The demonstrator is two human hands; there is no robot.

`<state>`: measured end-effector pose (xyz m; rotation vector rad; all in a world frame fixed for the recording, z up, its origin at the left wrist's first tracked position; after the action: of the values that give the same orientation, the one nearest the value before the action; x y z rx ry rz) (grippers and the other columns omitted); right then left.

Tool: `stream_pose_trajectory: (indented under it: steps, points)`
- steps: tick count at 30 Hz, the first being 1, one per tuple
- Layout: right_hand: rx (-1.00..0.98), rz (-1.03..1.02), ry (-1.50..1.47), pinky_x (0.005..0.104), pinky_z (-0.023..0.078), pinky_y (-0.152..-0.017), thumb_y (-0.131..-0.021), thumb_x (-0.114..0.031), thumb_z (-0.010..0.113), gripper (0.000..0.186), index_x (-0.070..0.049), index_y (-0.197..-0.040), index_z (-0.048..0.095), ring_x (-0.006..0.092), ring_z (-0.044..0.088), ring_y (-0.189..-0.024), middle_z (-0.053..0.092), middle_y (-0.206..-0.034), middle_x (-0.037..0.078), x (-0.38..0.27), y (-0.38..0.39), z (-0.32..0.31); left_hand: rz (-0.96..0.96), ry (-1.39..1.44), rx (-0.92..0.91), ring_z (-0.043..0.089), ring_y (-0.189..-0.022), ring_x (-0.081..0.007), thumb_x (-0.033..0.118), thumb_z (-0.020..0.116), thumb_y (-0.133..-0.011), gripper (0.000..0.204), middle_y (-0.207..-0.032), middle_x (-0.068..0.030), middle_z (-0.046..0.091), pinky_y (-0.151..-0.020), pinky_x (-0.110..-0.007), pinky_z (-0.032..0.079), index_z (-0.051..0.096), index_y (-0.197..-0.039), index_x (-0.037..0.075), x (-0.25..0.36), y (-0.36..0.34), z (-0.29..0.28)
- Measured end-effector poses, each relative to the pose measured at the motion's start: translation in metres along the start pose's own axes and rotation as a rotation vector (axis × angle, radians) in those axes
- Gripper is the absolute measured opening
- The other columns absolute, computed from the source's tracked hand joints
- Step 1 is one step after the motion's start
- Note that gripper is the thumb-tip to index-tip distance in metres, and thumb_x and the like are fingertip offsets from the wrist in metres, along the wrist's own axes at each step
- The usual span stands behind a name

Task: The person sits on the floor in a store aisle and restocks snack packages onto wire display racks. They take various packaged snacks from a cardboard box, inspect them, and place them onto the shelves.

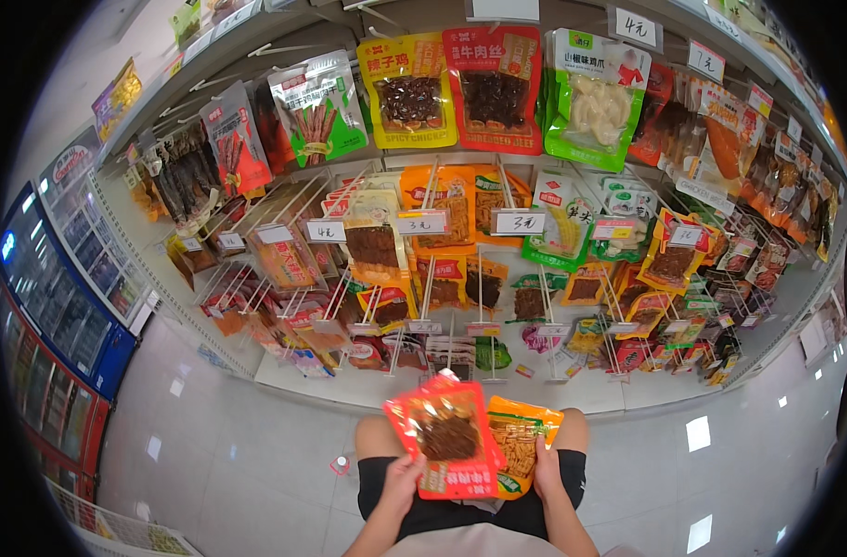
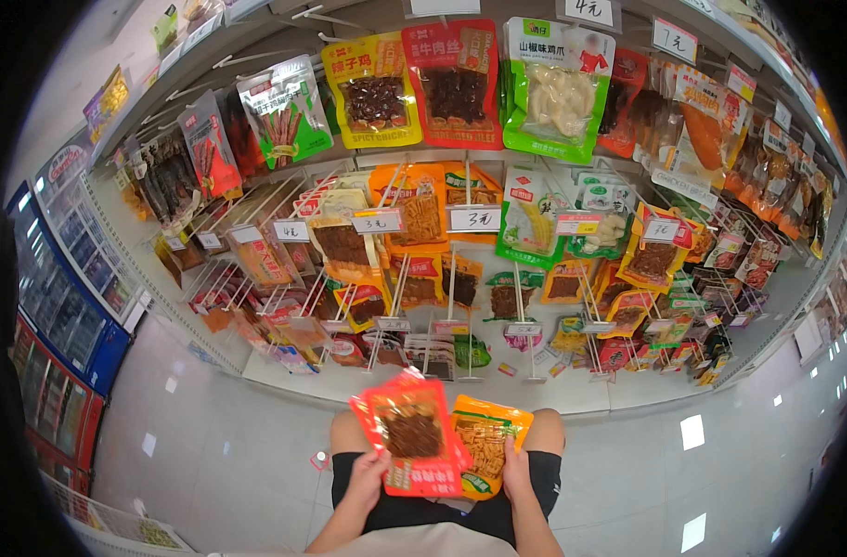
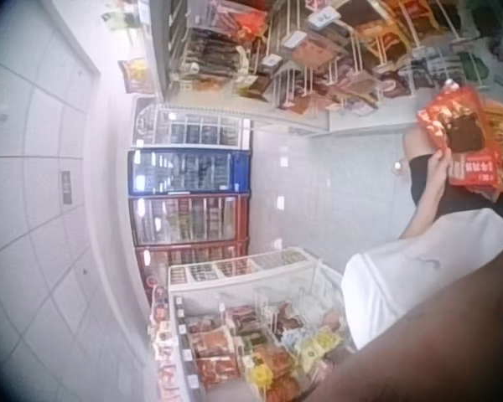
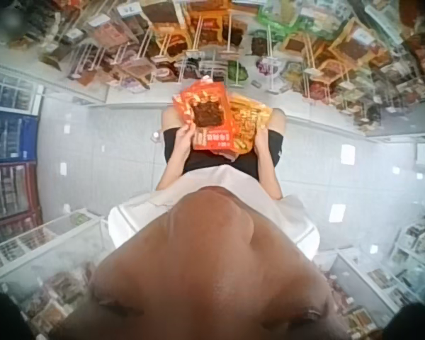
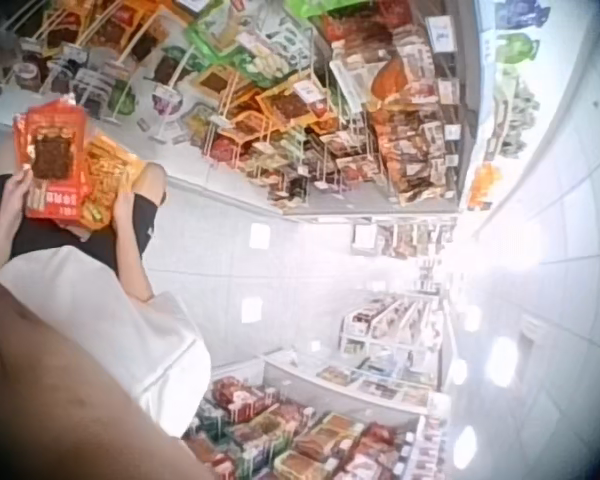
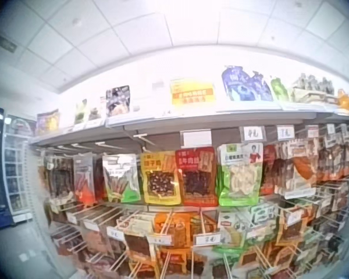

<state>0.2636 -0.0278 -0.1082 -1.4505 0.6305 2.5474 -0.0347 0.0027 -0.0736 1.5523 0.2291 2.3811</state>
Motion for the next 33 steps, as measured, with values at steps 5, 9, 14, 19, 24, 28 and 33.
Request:
stream_pose_trajectory:
  steps: [5,9,14,19,24,28,33]
  points:
    - [-0.124,-0.051,-0.034,0.0302,0.046,-0.095,-0.101,-0.016,0.055,0.033,-0.002,-0.13,0.053,0.0162,0.058,-0.11,0.062,-0.12,0.006,-0.047,0.001,0.021,0.133,0.225,-0.022,0.06,-0.1,-0.0112,0.014,0.057,-0.101,0.011,-0.107,-0.0011,0.064,-0.09,-0.031,0.048,0.063,-0.106,0.007,0.086,-0.001,0.03]
    - [-0.124,-0.149,-0.024,0.0302,0.048,-0.092,-0.084,-0.003,0.046,0.036,0.001,-0.117,0.058,0.0183,0.062,-0.103,0.066,-0.109,0.008,-0.072,-0.014,0.039,0.304,0.439,-0.059,0.066,-0.093,-0.0127,0.0,0.061,-0.095,0.01,-0.1,-0.0033,0.07,-0.083,-0.028,0.052,0.065,-0.1,0.007,0.117,-0.021,0.063]
    - [-0.276,-0.096,-0.137,0.0289,0.049,-0.079,-0.076,-0.01,0.039,0.032,0.001,-0.097,0.06,0.0179,0.061,-0.086,0.065,-0.093,0.008,-0.086,-0.024,0.07,0.329,0.608,-0.022,0.066,-0.098,-0.0151,0.001,0.058,-0.097,0.016,-0.109,-0.0057,0.069,-0.087,-0.031,0.054,0.067,-0.108,0.01,0.15,-0.023,0.121]
    - [-0.718,0.04,-0.242,0.0247,0.033,-0.039,-0.1,-0.04,0.047,0.042,-0.005,-0.124,0.049,0.0145,0.045,-0.041,0.049,-0.054,0.007,-0.106,-0.029,0.104,0.519,0.618,-0.055,0.064,-0.108,-0.0158,0.005,0.055,-0.1,0.019,-0.116,-0.0052,0.068,-0.094,-0.034,0.052,0.065,-0.115,0.009,0.175,-0.035,0.144]
    - [-0.707,-0.036,-0.038,0.0239,0.031,-0.039,-0.097,-0.04,0.061,0.045,-0.01,-0.125,0.043,0.0154,0.042,-0.035,0.053,-0.06,0.007,-0.12,-0.008,0.141,0.624,0.491,0.028,0.067,-0.094,-0.0131,0.003,0.067,-0.093,0.016,-0.103,-0.0066,0.071,-0.086,-0.028,0.052,0.069,-0.109,0.005,0.184,-0.049,0.141]
    - [-0.577,-0.039,0.008,0.0279,0.041,-0.05,-0.098,-0.036,0.061,0.034,-0.008,-0.115,0.05,0.0136,0.052,-0.057,0.058,-0.079,0.004,-0.11,-0.014,0.147,0.62,0.146,0.011,0.066,-0.084,-0.0129,0.0,0.074,-0.086,0.017,-0.096,-0.0058,0.072,-0.077,-0.026,0.052,0.071,-0.102,0.002,0.169,-0.045,0.135]
    - [-0.367,-0.098,0.123,0.0337,0.051,-0.075,-0.095,-0.03,0.063,0.043,0.0,-0.125,0.053,0.0188,0.063,-0.086,0.066,-0.102,0.011,-0.125,-0.018,0.132,0.868,-0.299,-0.092,0.065,-0.082,-0.019,-0.009,0.076,-0.073,0.022,-0.087,-0.0093,0.071,-0.074,-0.03,0.05,0.073,-0.092,0.0,0.191,-0.036,0.11]
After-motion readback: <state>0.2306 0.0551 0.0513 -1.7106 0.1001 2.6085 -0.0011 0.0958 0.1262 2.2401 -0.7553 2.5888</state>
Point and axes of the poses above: each hand's wrist, its own y-axis away from the middle knuckle, its own z-axis out of the palm, x = y × z, the point moved 2 cm from there along -y, towards the middle knuckle
